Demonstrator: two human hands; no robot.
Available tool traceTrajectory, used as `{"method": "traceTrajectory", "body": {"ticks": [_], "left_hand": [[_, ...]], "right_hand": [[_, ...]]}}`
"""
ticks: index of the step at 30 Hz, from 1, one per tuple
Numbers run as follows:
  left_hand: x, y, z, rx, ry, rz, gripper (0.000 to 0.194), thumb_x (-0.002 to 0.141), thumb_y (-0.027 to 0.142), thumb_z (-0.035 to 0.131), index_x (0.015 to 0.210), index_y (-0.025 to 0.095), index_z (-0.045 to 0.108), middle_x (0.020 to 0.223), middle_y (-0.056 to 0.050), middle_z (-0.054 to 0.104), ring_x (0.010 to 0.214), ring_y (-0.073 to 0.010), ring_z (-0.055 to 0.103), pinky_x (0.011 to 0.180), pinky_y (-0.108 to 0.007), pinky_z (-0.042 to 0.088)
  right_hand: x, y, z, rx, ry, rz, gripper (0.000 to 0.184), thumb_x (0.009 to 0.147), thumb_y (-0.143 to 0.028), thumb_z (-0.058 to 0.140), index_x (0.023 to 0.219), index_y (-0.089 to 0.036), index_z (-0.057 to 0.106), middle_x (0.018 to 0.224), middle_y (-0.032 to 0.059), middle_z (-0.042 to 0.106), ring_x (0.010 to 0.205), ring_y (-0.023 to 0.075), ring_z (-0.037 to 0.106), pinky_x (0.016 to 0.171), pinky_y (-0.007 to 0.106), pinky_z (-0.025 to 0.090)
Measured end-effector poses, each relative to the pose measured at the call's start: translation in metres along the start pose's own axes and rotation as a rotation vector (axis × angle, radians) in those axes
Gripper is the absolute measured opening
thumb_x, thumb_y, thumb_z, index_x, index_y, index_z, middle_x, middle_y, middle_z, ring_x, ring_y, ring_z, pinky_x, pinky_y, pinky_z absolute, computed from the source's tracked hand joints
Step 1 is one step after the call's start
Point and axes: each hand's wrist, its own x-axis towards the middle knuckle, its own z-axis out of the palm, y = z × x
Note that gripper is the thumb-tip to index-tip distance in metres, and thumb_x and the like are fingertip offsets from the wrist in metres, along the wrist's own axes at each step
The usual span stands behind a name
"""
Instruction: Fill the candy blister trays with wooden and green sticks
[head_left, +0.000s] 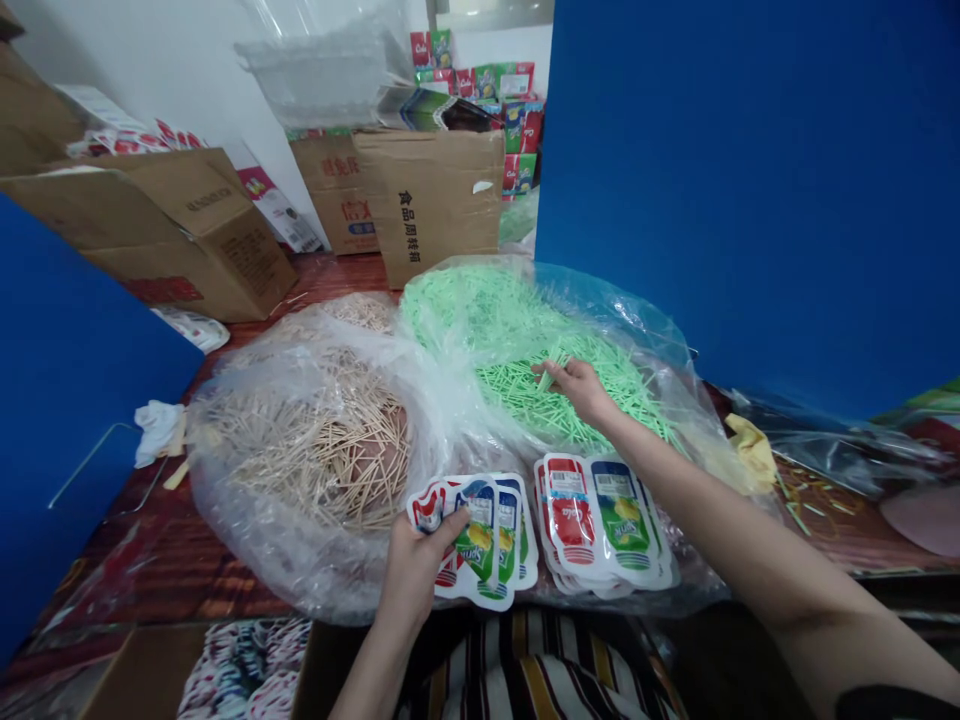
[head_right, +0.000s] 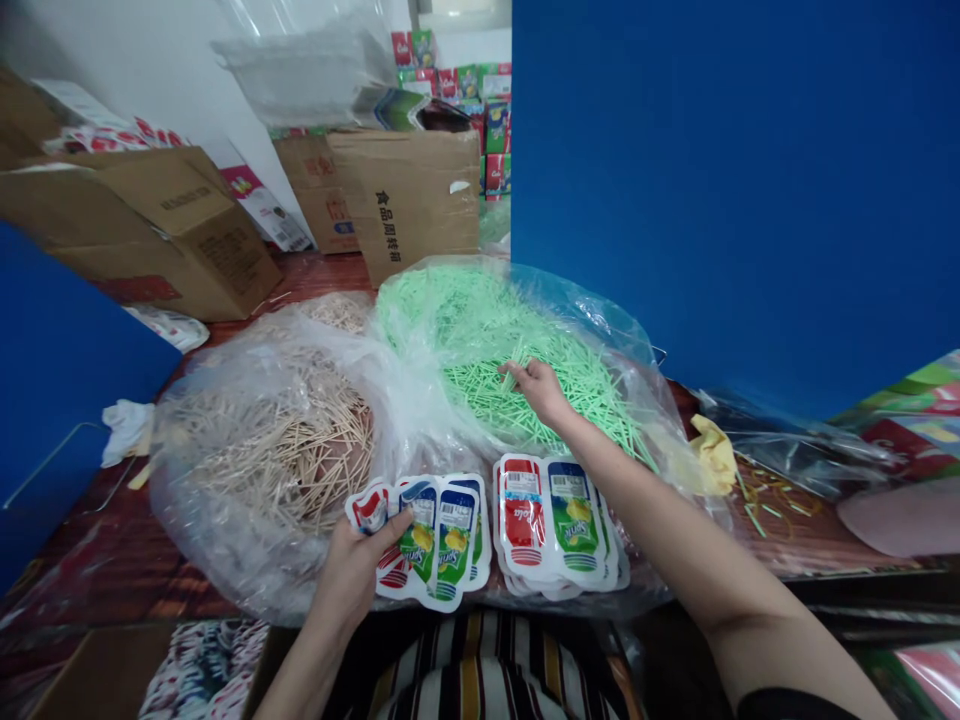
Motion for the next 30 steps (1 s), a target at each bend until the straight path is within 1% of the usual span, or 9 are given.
{"method": "traceTrajectory", "body": {"ticks": [4,8,11,13,15,20,25,27,30], "left_hand": [[0.001,0.002,0.003,0.007,-0.006,0.028,0.033,0.056,0.026,0.083,0.083,0.012,0.071,0.079,-0.007,0.075,0.072,-0.0239,0.070,0.071,-0.034,0.056],[0.003,0.004,0.007,0.043,0.013,0.045,0.028,0.057,0.024,0.082,0.079,0.012,0.071,0.076,-0.006,0.074,0.071,-0.0222,0.070,0.069,-0.031,0.056],[0.005,0.003,0.008,0.067,-0.025,0.053,0.027,0.059,0.025,0.080,0.081,0.011,0.071,0.077,-0.006,0.074,0.072,-0.0218,0.069,0.070,-0.031,0.055],[0.006,0.001,0.009,0.064,-0.046,0.056,0.027,0.060,0.027,0.080,0.080,0.012,0.070,0.078,-0.006,0.074,0.072,-0.0218,0.068,0.071,-0.032,0.055],[0.007,-0.002,0.009,0.052,-0.047,0.053,0.026,0.060,0.028,0.080,0.078,0.012,0.070,0.076,-0.005,0.073,0.070,-0.0214,0.068,0.070,-0.032,0.055],[0.007,-0.002,0.014,-0.024,-0.045,0.074,0.027,0.060,0.026,0.080,0.081,0.013,0.069,0.079,-0.004,0.073,0.073,-0.0211,0.068,0.074,-0.034,0.055],[0.007,0.000,0.016,-0.097,-0.046,0.062,0.028,0.061,0.024,0.079,0.084,0.013,0.068,0.081,-0.005,0.074,0.073,-0.0217,0.069,0.075,-0.036,0.055],[0.008,0.001,0.016,-0.091,-0.040,0.073,0.031,0.062,0.024,0.079,0.088,0.012,0.069,0.084,-0.006,0.074,0.077,-0.0227,0.069,0.077,-0.036,0.055],[0.010,0.001,0.016,-0.039,-0.032,0.121,0.034,0.062,0.025,0.078,0.093,0.012,0.069,0.089,-0.007,0.074,0.082,-0.0239,0.068,0.078,-0.035,0.054]], "right_hand": [[-0.006,-0.008,0.001,0.183,0.062,0.072,0.056,0.068,-0.071,0.057,0.084,-0.017,0.057,0.070,0.0066,0.068,0.062,0.0178,0.065,0.063,0.033,0.054],[-0.023,-0.030,0.006,0.323,0.036,0.107,0.051,0.069,-0.064,0.064,0.087,-0.018,0.056,0.076,0.0071,0.071,0.068,0.0187,0.068,0.066,0.032,0.056],[-0.047,-0.060,0.019,0.508,-0.078,0.109,0.041,0.073,-0.055,0.066,0.088,-0.018,0.059,0.082,0.0071,0.072,0.076,0.0196,0.070,0.073,0.034,0.056],[-0.065,-0.079,0.030,0.550,-0.192,0.076,0.035,0.078,-0.052,0.063,0.090,-0.019,0.060,0.088,0.0070,0.072,0.083,0.0205,0.069,0.076,0.035,0.056],[-0.082,-0.093,0.041,0.576,-0.271,0.042,0.031,0.080,-0.050,0.061,0.090,-0.020,0.060,0.088,0.0058,0.072,0.082,0.0201,0.069,0.075,0.035,0.056],[-0.104,-0.104,0.055,0.506,-0.376,-0.045,0.024,0.085,-0.044,0.058,0.092,-0.022,0.063,0.086,0.0050,0.071,0.077,0.0183,0.067,0.069,0.033,0.055],[-0.105,-0.104,0.057,0.240,-0.327,-0.183,0.025,0.088,-0.041,0.054,0.084,-0.022,0.070,0.086,0.0034,0.069,0.081,0.0171,0.063,0.079,0.032,0.049],[-0.106,-0.103,0.059,0.184,-0.343,-0.196,0.025,0.088,-0.040,0.054,0.086,-0.023,0.072,0.087,0.0031,0.069,0.084,0.0175,0.063,0.080,0.032,0.048],[-0.108,-0.098,0.065,0.206,-0.423,-0.158,0.025,0.088,-0.041,0.054,0.093,-0.024,0.072,0.095,0.0029,0.069,0.090,0.0183,0.064,0.082,0.033,0.049]]}}
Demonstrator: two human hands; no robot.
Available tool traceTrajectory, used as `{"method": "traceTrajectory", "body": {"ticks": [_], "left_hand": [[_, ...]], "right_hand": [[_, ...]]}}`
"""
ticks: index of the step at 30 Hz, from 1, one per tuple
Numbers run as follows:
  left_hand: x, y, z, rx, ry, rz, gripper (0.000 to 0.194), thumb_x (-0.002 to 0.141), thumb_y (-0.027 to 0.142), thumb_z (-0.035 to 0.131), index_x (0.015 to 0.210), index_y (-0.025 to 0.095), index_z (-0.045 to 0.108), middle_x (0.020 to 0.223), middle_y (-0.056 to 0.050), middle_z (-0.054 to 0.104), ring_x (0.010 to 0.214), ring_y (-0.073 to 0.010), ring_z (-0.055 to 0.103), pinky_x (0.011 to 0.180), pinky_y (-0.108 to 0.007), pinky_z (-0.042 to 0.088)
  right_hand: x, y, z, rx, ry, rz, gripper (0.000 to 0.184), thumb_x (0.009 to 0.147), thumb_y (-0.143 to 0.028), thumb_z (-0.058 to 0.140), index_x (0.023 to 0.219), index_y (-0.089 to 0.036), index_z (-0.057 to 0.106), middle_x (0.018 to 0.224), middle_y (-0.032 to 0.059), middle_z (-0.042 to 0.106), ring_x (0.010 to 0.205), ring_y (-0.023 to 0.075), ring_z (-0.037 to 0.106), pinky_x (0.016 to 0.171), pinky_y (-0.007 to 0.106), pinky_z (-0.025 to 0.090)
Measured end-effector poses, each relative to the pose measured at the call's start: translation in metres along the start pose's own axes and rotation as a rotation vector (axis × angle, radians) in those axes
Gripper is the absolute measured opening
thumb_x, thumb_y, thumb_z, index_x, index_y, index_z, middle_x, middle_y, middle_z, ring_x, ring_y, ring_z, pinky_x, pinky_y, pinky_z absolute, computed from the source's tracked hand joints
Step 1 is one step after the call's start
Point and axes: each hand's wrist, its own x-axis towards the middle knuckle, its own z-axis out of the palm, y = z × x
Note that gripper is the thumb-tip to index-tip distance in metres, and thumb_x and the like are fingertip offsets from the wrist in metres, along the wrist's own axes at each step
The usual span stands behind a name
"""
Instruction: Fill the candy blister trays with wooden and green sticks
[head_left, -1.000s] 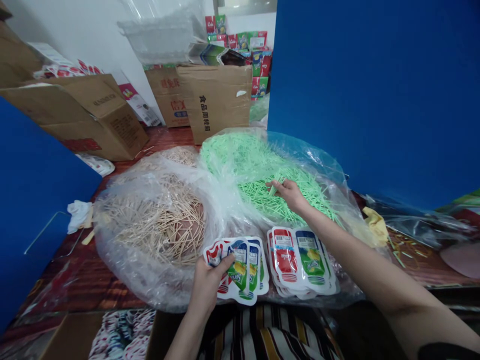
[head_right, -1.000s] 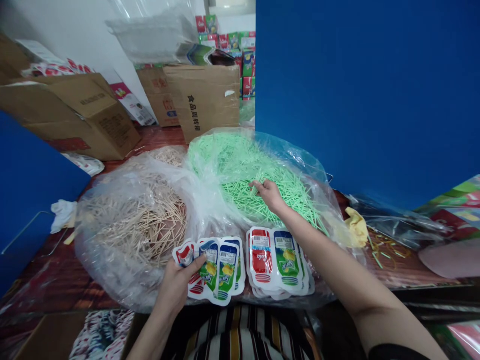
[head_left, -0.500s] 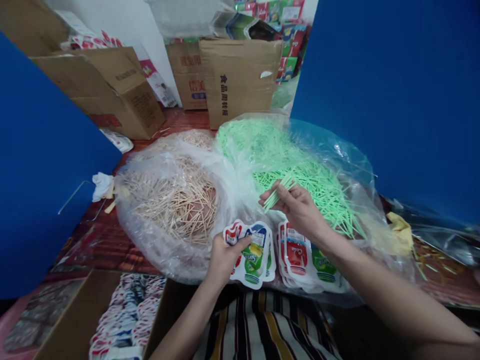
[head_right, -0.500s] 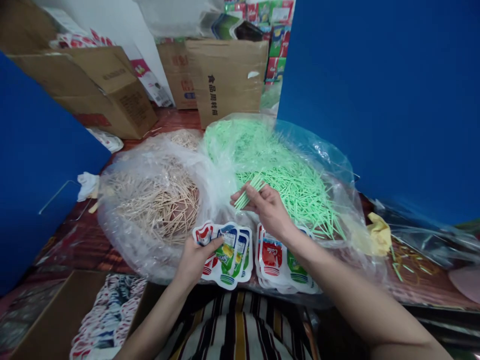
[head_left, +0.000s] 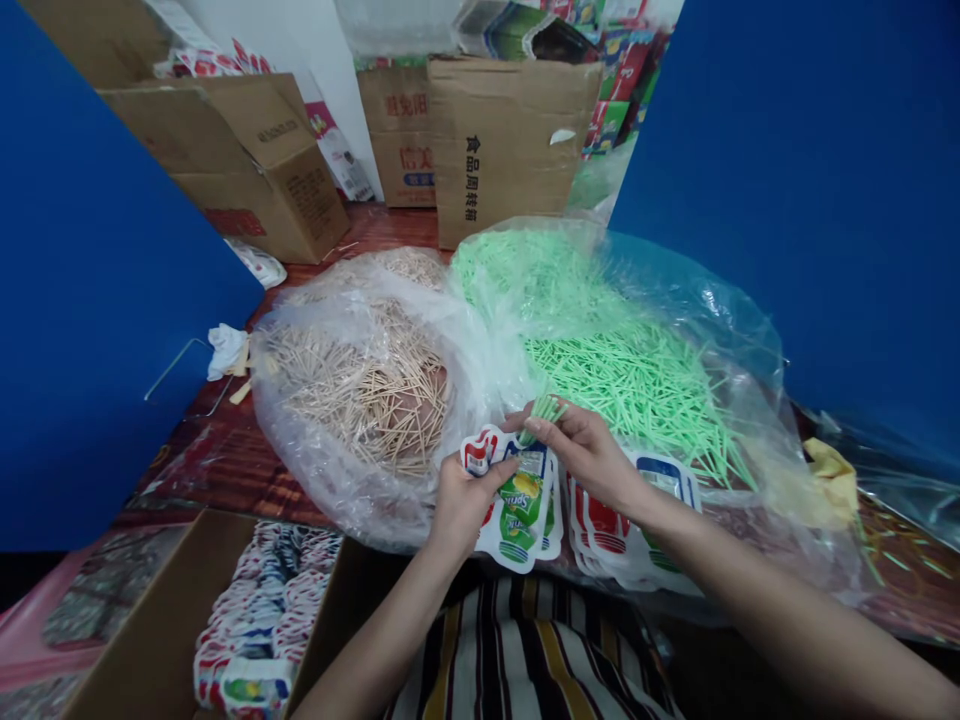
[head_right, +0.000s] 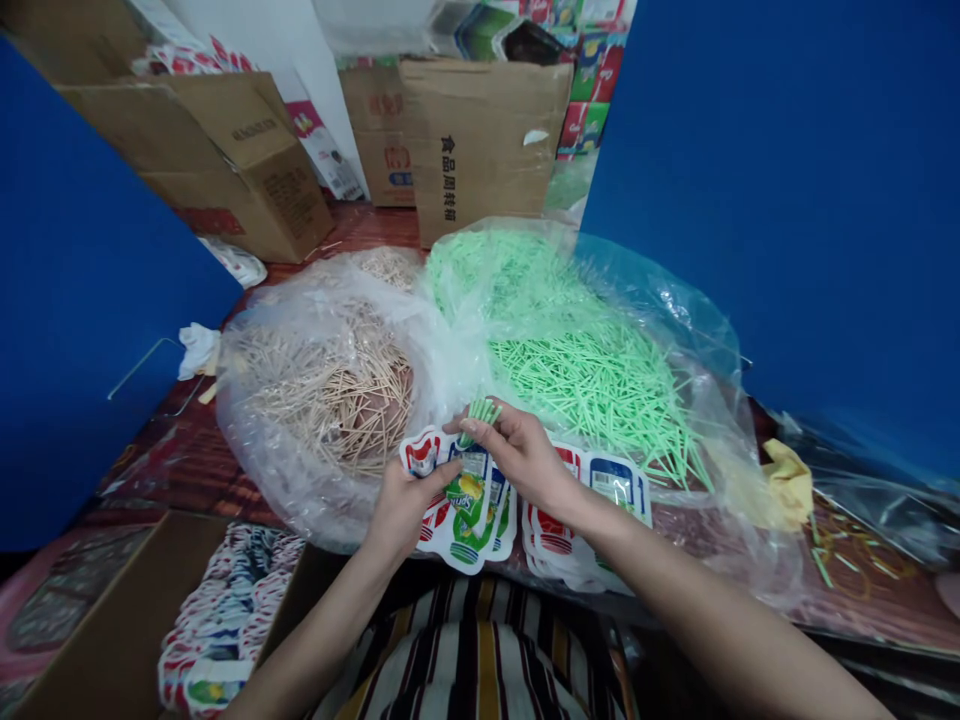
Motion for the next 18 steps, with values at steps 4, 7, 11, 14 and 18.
{"method": "traceTrajectory", "body": {"ticks": [4,7,11,14,18], "left_hand": [[0.0029,0.0004,-0.0019,0.052,-0.009,0.048,0.032,0.064,0.026,0.077,0.092,0.012,0.070,0.089,-0.007,0.074,0.083,-0.0242,0.068,0.079,-0.034,0.053],[0.0048,0.0003,-0.0030,0.054,-0.029,0.062,0.030,0.065,0.024,0.077,0.092,0.013,0.070,0.090,-0.007,0.074,0.084,-0.0240,0.068,0.080,-0.035,0.053],[0.0057,-0.0007,-0.0032,0.020,-0.041,0.064,0.032,0.065,0.023,0.077,0.095,0.013,0.069,0.093,-0.007,0.074,0.086,-0.0237,0.068,0.081,-0.036,0.053],[0.0053,-0.0019,-0.0041,0.013,-0.059,0.069,0.032,0.066,0.022,0.077,0.096,0.013,0.070,0.095,-0.007,0.074,0.084,-0.0222,0.068,0.081,-0.035,0.053],[0.0047,-0.0013,-0.0063,0.018,-0.065,0.062,0.027,0.066,0.021,0.077,0.091,0.013,0.070,0.089,-0.005,0.074,0.078,-0.0196,0.067,0.077,-0.033,0.054]], "right_hand": [[0.0000,0.0058,0.0063,0.097,0.005,0.081,0.024,0.086,-0.040,0.057,0.098,-0.022,0.068,0.101,0.0037,0.070,0.096,0.0188,0.064,0.087,0.034,0.049],[0.0018,0.0037,0.0070,0.193,0.036,0.119,0.020,0.082,-0.036,0.063,0.096,-0.022,0.063,0.102,0.0047,0.071,0.096,0.0189,0.065,0.087,0.035,0.050],[0.0040,-0.0012,0.0050,0.294,0.051,0.106,0.029,0.082,-0.033,0.065,0.106,-0.025,0.052,0.100,0.0040,0.071,0.090,0.0178,0.067,0.084,0.037,0.053],[0.0043,-0.0031,0.0041,0.266,0.072,0.039,0.034,0.087,-0.034,0.058,0.118,-0.026,0.044,0.100,0.0039,0.070,0.089,0.0173,0.067,0.084,0.038,0.052],[0.0028,-0.0040,0.0030,0.054,0.037,-0.057,0.020,0.094,-0.035,0.045,0.105,-0.023,0.056,0.099,0.0041,0.068,0.092,0.0169,0.065,0.087,0.035,0.050]]}}
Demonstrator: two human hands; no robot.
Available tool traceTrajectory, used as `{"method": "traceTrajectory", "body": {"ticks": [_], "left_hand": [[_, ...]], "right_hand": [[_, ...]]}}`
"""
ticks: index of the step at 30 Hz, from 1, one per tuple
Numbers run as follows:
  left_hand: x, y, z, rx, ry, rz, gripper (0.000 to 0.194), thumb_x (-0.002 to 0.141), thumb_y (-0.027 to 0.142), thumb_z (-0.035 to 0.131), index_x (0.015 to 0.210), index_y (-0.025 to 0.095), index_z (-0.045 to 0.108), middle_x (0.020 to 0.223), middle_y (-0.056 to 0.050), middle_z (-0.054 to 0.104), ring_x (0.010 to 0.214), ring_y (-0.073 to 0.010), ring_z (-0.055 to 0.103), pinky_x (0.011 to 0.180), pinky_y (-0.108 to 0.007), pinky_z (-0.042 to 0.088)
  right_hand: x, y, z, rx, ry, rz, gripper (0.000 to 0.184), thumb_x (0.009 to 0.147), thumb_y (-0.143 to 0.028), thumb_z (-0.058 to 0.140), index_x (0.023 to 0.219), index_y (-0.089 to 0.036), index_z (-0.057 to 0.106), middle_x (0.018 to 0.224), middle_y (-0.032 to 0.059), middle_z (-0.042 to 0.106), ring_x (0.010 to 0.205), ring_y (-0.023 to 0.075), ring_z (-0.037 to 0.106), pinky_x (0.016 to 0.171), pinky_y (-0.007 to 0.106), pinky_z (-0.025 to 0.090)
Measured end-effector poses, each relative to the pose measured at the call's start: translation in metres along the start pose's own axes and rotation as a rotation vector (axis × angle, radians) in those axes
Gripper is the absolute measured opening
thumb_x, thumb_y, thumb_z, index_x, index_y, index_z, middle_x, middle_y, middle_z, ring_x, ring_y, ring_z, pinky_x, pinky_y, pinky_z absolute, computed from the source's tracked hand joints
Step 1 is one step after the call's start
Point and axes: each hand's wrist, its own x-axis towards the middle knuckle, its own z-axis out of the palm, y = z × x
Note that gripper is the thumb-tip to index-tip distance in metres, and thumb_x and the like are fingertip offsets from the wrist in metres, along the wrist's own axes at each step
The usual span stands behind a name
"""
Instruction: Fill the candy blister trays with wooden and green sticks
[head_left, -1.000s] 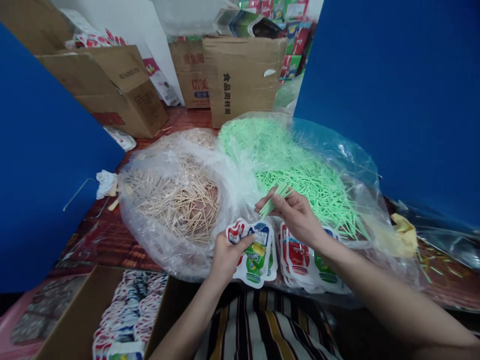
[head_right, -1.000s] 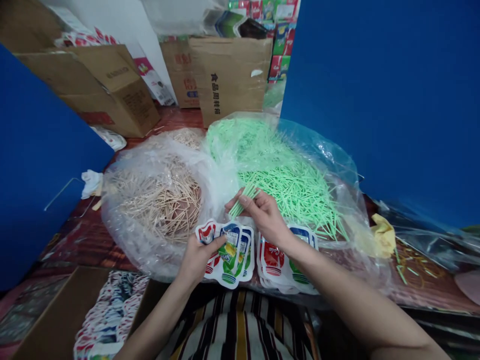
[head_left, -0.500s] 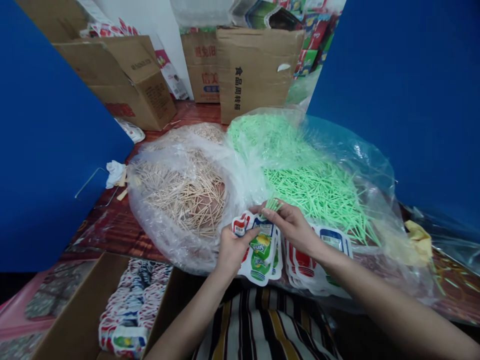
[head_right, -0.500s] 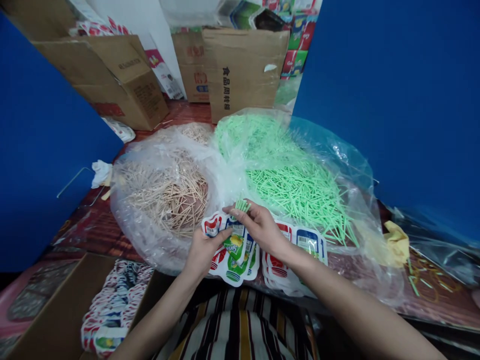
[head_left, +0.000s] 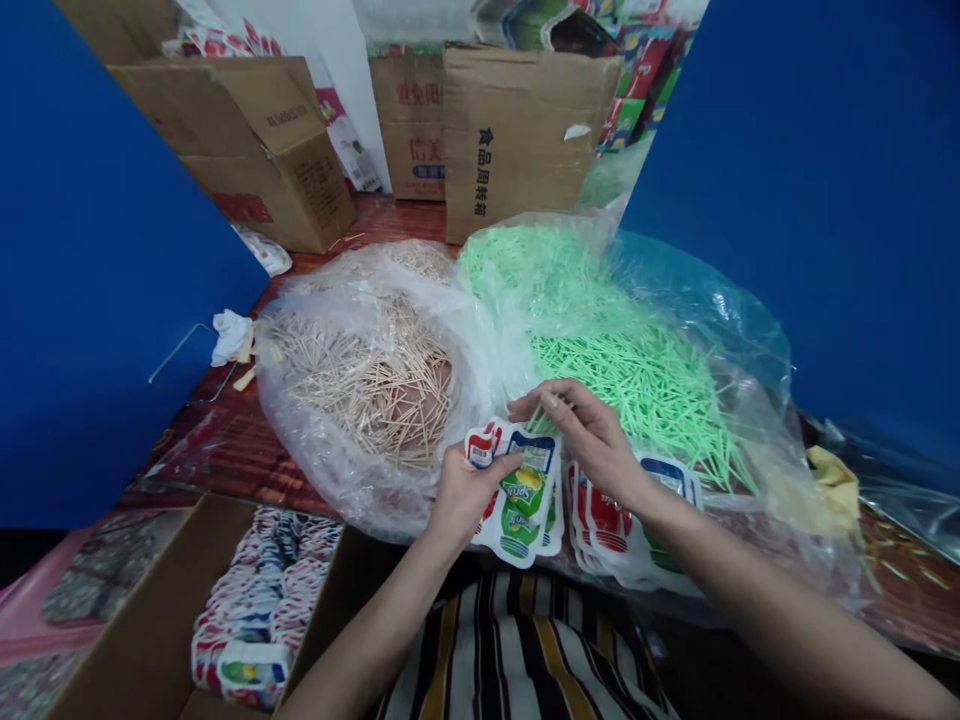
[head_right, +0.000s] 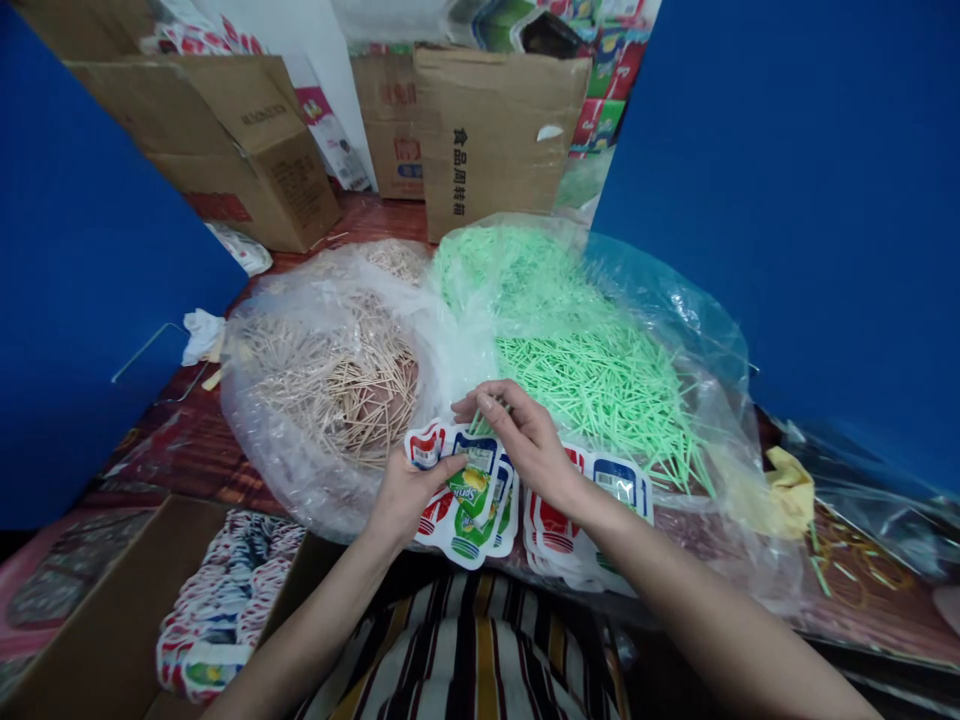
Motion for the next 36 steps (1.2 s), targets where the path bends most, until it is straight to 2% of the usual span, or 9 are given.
{"method": "traceTrajectory", "body": {"ticks": [3,7,10,13,18,22,26,32,36], "left_hand": [[0.000,0.003,-0.001,0.001,0.008,0.001,0.028,0.066,0.020,0.077,0.092,0.014,0.069,0.084,-0.003,0.073,0.077,-0.0179,0.067,0.076,-0.030,0.053],[-0.002,0.006,-0.003,-0.038,0.010,-0.028,0.025,0.066,0.022,0.077,0.089,0.014,0.069,0.084,-0.003,0.072,0.076,-0.0164,0.066,0.075,-0.029,0.053],[-0.003,0.007,-0.007,-0.053,0.036,-0.054,0.023,0.065,0.024,0.078,0.083,0.013,0.068,0.079,-0.003,0.071,0.071,-0.0156,0.065,0.071,-0.028,0.052],[-0.004,0.008,-0.010,-0.073,0.055,-0.078,0.023,0.064,0.024,0.080,0.079,0.013,0.068,0.075,-0.002,0.070,0.068,-0.0153,0.065,0.068,-0.027,0.052],[-0.005,0.009,-0.011,-0.108,0.066,-0.068,0.023,0.062,0.023,0.081,0.079,0.013,0.069,0.074,-0.002,0.071,0.067,-0.0147,0.065,0.068,-0.027,0.053],[-0.006,0.012,-0.011,-0.149,0.076,-0.078,0.024,0.060,0.023,0.082,0.078,0.014,0.068,0.075,-0.001,0.071,0.068,-0.0150,0.065,0.069,-0.028,0.053],[-0.007,0.016,-0.010,-0.174,0.070,-0.090,0.026,0.058,0.022,0.082,0.079,0.014,0.068,0.076,-0.002,0.072,0.068,-0.0155,0.066,0.069,-0.029,0.053],[-0.009,0.017,-0.008,-0.159,0.063,-0.116,0.025,0.058,0.022,0.083,0.077,0.014,0.069,0.074,-0.002,0.072,0.067,-0.0157,0.066,0.069,-0.029,0.054],[-0.010,0.015,-0.007,-0.089,0.052,-0.089,0.022,0.059,0.023,0.082,0.074,0.013,0.069,0.072,-0.002,0.071,0.065,-0.0138,0.064,0.066,-0.026,0.053]], "right_hand": [[-0.002,0.001,-0.002,-0.195,-0.119,-0.023,0.025,0.096,-0.034,0.041,0.101,-0.022,0.063,0.104,0.0044,0.067,0.099,0.0173,0.063,0.090,0.032,0.047],[-0.005,0.004,-0.006,-0.357,-0.262,-0.081,0.032,0.097,-0.033,0.037,0.119,-0.025,0.058,0.116,0.0043,0.064,0.107,0.0181,0.060,0.093,0.033,0.045],[-0.007,0.006,-0.008,-0.474,-0.339,-0.178,0.037,0.094,-0.033,0.046,0.130,-0.027,0.050,0.128,0.0048,0.058,0.118,0.0203,0.054,0.099,0.036,0.042],[-0.009,0.007,-0.008,-0.501,-0.298,-0.203,0.045,0.089,-0.033,0.055,0.133,-0.027,0.045,0.132,0.0068,0.055,0.120,0.0214,0.052,0.100,0.039,0.042],[-0.011,0.010,-0.005,-0.493,-0.217,-0.286,0.033,0.085,-0.029,0.061,0.117,-0.024,0.053,0.128,0.0086,0.056,0.118,0.0221,0.054,0.097,0.040,0.045],[-0.014,0.008,-0.002,-0.507,-0.176,-0.356,0.036,0.084,-0.024,0.063,0.119,-0.023,0.053,0.129,0.0099,0.055,0.120,0.0220,0.052,0.098,0.039,0.045],[-0.017,0.004,-0.002,-0.461,-0.162,-0.322,0.038,0.083,-0.022,0.064,0.119,-0.024,0.054,0.126,0.0087,0.057,0.119,0.0210,0.053,0.099,0.038,0.045],[-0.022,-0.003,-0.003,-0.313,-0.197,-0.142,0.033,0.085,-0.025,0.060,0.117,-0.025,0.053,0.126,0.0071,0.057,0.118,0.0204,0.054,0.099,0.038,0.046],[-0.023,-0.002,-0.006,-0.445,-0.213,-0.258,0.031,0.084,-0.024,0.062,0.115,-0.023,0.056,0.127,0.0085,0.057,0.118,0.0217,0.053,0.098,0.039,0.046]]}}
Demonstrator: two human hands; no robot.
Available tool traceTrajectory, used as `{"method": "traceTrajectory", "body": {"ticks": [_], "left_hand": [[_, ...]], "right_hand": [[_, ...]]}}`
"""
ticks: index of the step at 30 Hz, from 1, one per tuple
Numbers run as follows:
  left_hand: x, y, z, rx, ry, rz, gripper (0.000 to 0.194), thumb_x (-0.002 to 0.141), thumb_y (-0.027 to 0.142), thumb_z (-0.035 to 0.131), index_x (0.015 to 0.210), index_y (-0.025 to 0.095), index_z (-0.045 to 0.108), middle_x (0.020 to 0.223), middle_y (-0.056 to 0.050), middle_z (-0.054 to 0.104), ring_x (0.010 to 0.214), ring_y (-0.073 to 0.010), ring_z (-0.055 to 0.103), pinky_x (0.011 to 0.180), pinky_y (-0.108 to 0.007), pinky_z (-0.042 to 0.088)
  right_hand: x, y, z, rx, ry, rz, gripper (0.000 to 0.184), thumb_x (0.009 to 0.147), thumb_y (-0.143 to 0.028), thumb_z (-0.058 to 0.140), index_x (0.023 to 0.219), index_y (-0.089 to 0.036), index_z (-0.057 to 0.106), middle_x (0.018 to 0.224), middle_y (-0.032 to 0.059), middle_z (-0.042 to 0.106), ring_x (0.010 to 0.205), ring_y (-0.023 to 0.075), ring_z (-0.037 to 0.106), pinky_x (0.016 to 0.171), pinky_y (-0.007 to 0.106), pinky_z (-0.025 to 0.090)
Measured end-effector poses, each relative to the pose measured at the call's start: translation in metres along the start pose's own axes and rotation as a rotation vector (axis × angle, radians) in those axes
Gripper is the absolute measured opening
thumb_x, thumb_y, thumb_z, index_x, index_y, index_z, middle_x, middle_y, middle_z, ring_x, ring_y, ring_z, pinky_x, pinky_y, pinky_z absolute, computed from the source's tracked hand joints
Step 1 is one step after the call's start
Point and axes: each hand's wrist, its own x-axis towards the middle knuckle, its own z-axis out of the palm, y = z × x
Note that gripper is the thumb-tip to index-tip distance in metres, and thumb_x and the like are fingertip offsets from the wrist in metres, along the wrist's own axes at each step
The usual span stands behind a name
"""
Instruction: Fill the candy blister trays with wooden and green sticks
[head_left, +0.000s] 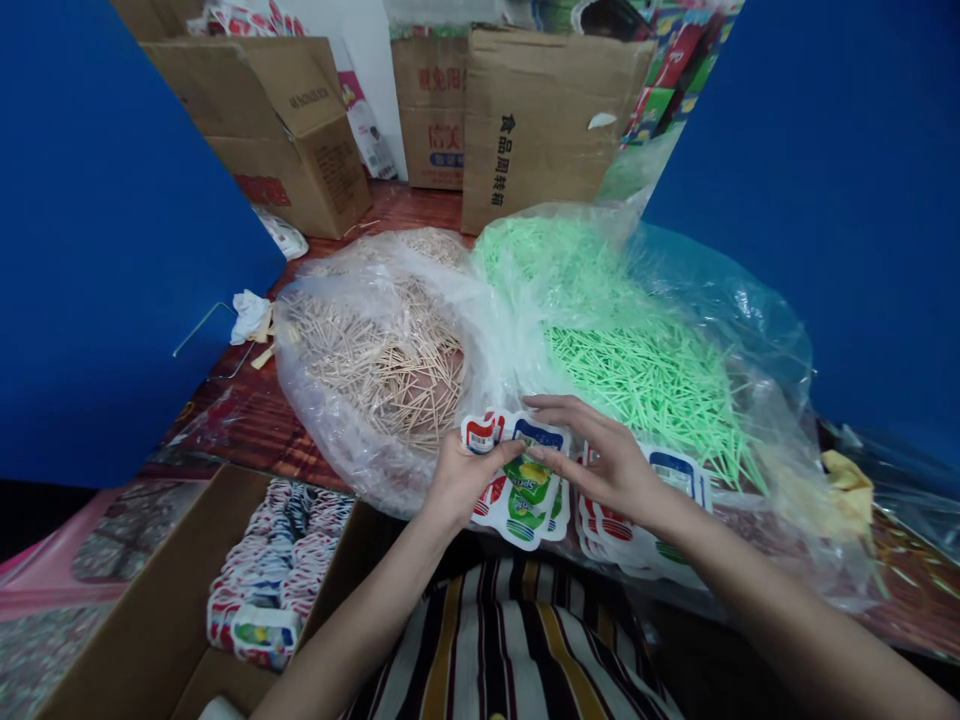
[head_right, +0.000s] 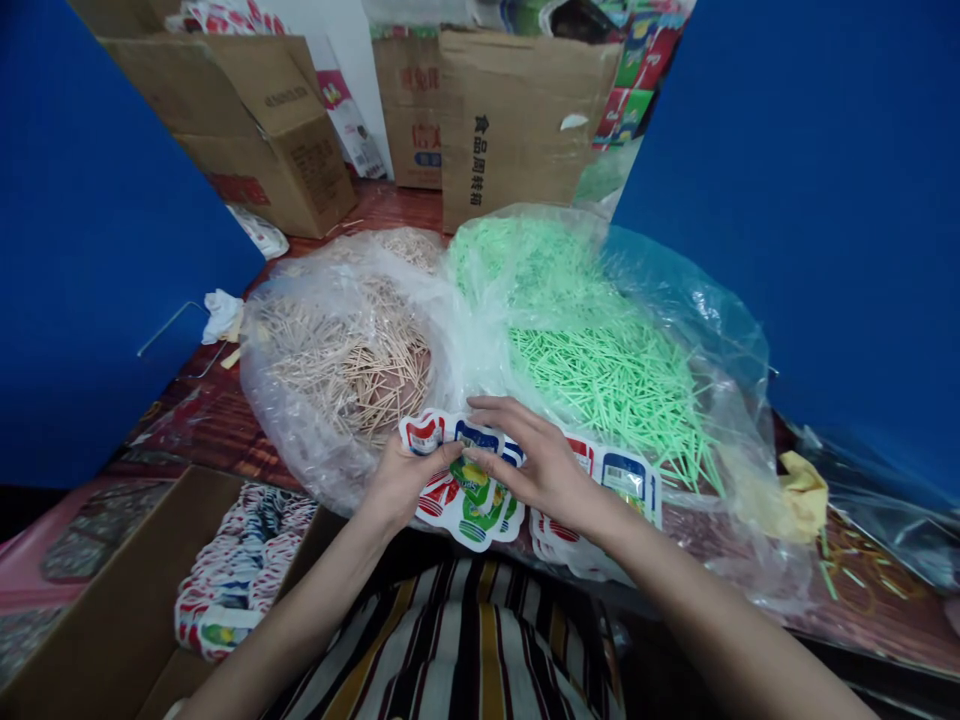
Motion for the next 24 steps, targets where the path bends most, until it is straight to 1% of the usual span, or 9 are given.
{"method": "traceTrajectory", "body": {"ticks": [4,9,12,14,15,17,18,21,24], "left_hand": [[0.000,-0.001,0.002,-0.014,-0.006,-0.009,0.023,0.058,0.022,0.082,0.074,0.014,0.069,0.073,-0.001,0.071,0.065,-0.0138,0.064,0.067,-0.026,0.052],[0.000,0.001,0.005,-0.002,0.017,0.000,0.022,0.057,0.022,0.082,0.073,0.014,0.070,0.071,-0.001,0.072,0.064,-0.0149,0.065,0.068,-0.028,0.052],[0.002,-0.003,0.008,0.013,0.041,0.021,0.021,0.058,0.022,0.082,0.073,0.013,0.070,0.073,-0.002,0.072,0.066,-0.0157,0.065,0.068,-0.028,0.052],[0.004,-0.006,0.010,-0.020,0.070,0.025,0.023,0.058,0.022,0.082,0.075,0.013,0.070,0.074,-0.002,0.072,0.067,-0.0160,0.066,0.069,-0.029,0.053],[0.004,-0.007,0.010,-0.051,0.082,0.022,0.024,0.058,0.023,0.081,0.078,0.014,0.070,0.076,-0.002,0.073,0.068,-0.0164,0.066,0.070,-0.030,0.053],[0.005,-0.008,0.012,-0.110,0.097,0.002,0.028,0.059,0.023,0.082,0.083,0.015,0.069,0.080,-0.003,0.074,0.071,-0.0179,0.068,0.072,-0.032,0.054],[0.005,-0.008,0.012,-0.125,0.095,-0.011,0.030,0.059,0.024,0.082,0.084,0.015,0.069,0.080,-0.003,0.074,0.072,-0.0188,0.068,0.073,-0.034,0.054],[0.004,-0.005,0.009,-0.122,0.025,-0.059,0.033,0.059,0.025,0.082,0.087,0.014,0.069,0.082,-0.005,0.074,0.074,-0.0212,0.069,0.076,-0.037,0.054],[0.003,-0.001,0.003,-0.098,-0.049,-0.107,0.036,0.060,0.024,0.082,0.091,0.012,0.069,0.084,-0.008,0.074,0.075,-0.0218,0.070,0.077,-0.037,0.054]], "right_hand": [[-0.001,0.005,-0.001,-0.053,-0.016,-0.058,0.034,0.085,-0.024,0.061,0.119,-0.022,0.056,0.128,0.0097,0.057,0.117,0.0220,0.054,0.097,0.040,0.047],[0.003,0.003,-0.009,-0.027,-0.122,0.017,0.027,0.087,-0.031,0.058,0.112,-0.022,0.062,0.123,0.0097,0.060,0.110,0.0221,0.059,0.092,0.037,0.050],[0.005,0.003,-0.012,-0.078,-0.145,0.052,0.027,0.085,-0.036,0.060,0.106,-0.020,0.064,0.112,0.0098,0.064,0.100,0.0223,0.062,0.085,0.035,0.052],[0.004,0.005,-0.010,-0.081,-0.153,0.125,0.034,0.081,-0.040,0.065,0.108,-0.019,0.061,0.100,0.0083,0.067,0.089,0.0214,0.065,0.078,0.034,0.053],[0.004,0.006,-0.008,-0.037,-0.134,0.182,0.042,0.079,-0.040,0.067,0.114,-0.019,0.057,0.096,0.0069,0.067,0.084,0.0205,0.065,0.075,0.033,0.053],[0.002,0.010,-0.002,0.163,-0.075,0.317,0.057,0.077,-0.040,0.068,0.126,-0.021,0.047,0.094,0.0049,0.069,0.080,0.0189,0.067,0.072,0.033,0.054],[0.002,0.012,0.002,0.290,-0.051,0.378,0.057,0.078,-0.039,0.068,0.127,-0.021,0.045,0.094,0.0047,0.070,0.081,0.0185,0.067,0.072,0.033,0.055],[0.000,0.019,0.011,0.544,0.012,0.485,0.039,0.078,-0.038,0.068,0.110,-0.018,0.058,0.093,0.0053,0.072,0.082,0.0188,0.068,0.074,0.034,0.056],[0.000,0.023,0.016,0.606,0.126,0.523,0.031,0.074,-0.036,0.071,0.097,-0.016,0.064,0.090,0.0048,0.072,0.078,0.0187,0.068,0.073,0.034,0.056]]}}
